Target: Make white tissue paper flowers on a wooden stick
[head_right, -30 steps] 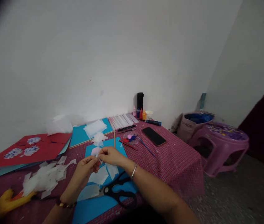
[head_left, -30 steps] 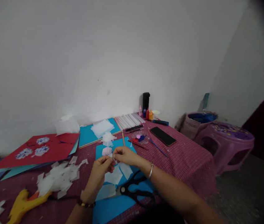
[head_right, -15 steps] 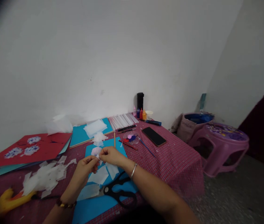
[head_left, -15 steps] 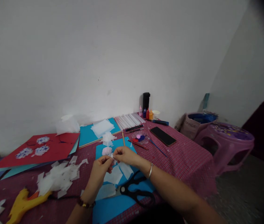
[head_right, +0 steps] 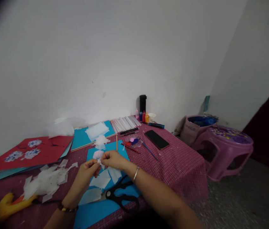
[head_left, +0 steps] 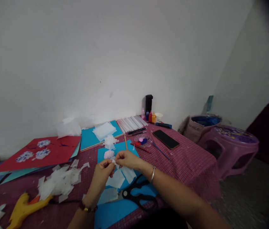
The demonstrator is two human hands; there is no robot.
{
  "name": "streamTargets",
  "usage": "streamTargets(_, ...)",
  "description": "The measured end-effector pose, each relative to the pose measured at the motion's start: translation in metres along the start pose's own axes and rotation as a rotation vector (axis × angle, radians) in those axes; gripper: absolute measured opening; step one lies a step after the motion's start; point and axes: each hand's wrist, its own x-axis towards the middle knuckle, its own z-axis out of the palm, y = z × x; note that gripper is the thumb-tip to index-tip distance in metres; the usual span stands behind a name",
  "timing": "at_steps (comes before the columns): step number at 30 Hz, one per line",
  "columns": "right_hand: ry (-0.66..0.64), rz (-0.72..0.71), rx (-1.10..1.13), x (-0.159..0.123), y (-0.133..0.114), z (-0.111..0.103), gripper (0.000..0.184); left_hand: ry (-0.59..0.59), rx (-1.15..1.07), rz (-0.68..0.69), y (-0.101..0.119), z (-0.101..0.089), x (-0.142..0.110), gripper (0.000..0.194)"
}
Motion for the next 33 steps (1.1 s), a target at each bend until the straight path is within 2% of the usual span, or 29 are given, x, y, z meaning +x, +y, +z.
streamTargets(11, -0.200, 0.043, 0.066, -0.004, -0.005, -0.007, 0.001, -0.118, -0.005, -0.043, 0.012, -0.012, -0.002, 0.011)
streamTargets(16, -0.209, -0.004, 0.093, -0.004, -0.004, -0.007, 0.003, -0.126, 0.049, -0.028, 0.013, -0.008, -0.004, 0.012)
streamTargets(23, -0.211, 0.003, 0.069, -0.004, -0.004, -0.007, 0.008, -0.124, 0.068, -0.025, 0.012, -0.008, -0.003, 0.016)
streamTargets(27, -0.180, -0.001, 0.052, -0.002, 0.000, -0.006, 0.008, -0.115, 0.042, -0.028, 0.009, -0.008, -0.002, 0.017)
streamTargets(33, -0.123, -0.040, 0.027, 0.000, 0.006, -0.005, 0.006, -0.169, -0.050, -0.087, 0.005, -0.009, -0.001, 0.016)
